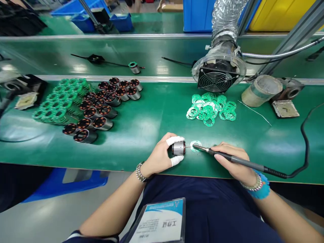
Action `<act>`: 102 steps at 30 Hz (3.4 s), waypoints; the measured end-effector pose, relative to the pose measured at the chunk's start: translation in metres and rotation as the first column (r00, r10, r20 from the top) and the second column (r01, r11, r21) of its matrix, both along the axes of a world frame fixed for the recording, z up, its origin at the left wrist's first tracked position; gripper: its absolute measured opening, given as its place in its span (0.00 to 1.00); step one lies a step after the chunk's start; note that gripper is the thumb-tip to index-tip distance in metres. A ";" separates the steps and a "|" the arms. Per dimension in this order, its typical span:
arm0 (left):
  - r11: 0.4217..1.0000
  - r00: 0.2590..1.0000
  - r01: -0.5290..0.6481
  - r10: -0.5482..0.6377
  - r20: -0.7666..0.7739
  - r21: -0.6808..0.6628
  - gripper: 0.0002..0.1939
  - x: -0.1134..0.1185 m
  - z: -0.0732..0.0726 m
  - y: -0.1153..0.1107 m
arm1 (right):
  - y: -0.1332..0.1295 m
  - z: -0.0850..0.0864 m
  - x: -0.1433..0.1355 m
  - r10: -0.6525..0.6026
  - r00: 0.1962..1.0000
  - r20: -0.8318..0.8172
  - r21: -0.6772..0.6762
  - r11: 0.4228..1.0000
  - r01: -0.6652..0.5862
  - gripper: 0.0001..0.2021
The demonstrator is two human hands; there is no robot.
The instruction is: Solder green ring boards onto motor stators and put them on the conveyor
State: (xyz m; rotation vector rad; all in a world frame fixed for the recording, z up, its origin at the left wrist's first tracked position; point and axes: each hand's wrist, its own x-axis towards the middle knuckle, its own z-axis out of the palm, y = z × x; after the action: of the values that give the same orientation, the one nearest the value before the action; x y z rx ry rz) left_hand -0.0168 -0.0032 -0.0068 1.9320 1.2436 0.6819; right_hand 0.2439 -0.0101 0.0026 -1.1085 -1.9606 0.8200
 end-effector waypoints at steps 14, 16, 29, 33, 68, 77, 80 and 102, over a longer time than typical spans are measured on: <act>1.000 1.000 -0.014 0.014 0.017 0.014 0.25 -0.003 -0.005 -0.001 | 0.004 -0.004 0.000 0.084 0.996 0.025 -0.098 0.992 -0.081 0.09; 1.000 1.000 -0.016 0.016 0.020 0.017 0.25 -0.004 -0.006 -0.001 | 0.004 -0.004 -0.001 0.087 0.996 0.025 -0.091 0.992 -0.085 0.09; 1.000 1.000 -0.020 0.019 0.023 0.025 0.24 -0.003 -0.006 -0.002 | 0.004 -0.005 0.000 0.038 0.999 0.015 -0.096 0.995 -0.036 0.08; 0.999 1.000 -0.022 0.021 0.023 0.028 0.25 -0.003 -0.006 -0.002 | 0.004 -0.003 0.001 -0.015 1.000 0.019 -0.064 0.998 0.016 0.08; 0.991 1.000 -0.019 0.022 -0.018 0.136 0.22 -0.010 -0.009 -0.008 | -0.011 0.020 -0.071 -0.181 0.914 -0.364 -0.409 0.912 0.017 0.15; 0.976 0.998 -0.045 0.053 -0.033 0.212 0.27 -0.010 -0.015 -0.011 | -0.004 0.036 -0.083 0.008 0.971 -0.238 -0.358 0.929 -0.096 0.21; 0.977 0.999 -0.026 0.031 -0.021 0.210 0.24 -0.013 -0.014 -0.010 | -0.001 0.033 -0.086 -0.047 0.956 -0.290 -0.373 0.925 -0.067 0.19; 0.981 0.997 -0.071 0.069 0.017 0.180 0.31 -0.012 -0.016 -0.008 | 0.029 0.036 -0.085 0.387 0.883 0.266 -0.112 0.922 -0.371 0.19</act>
State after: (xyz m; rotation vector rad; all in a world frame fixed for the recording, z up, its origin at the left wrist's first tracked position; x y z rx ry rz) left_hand -0.0289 -0.0112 -0.0227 2.0347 1.2856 0.8663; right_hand 0.1587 0.0190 0.0388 -0.9242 -2.4612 0.9688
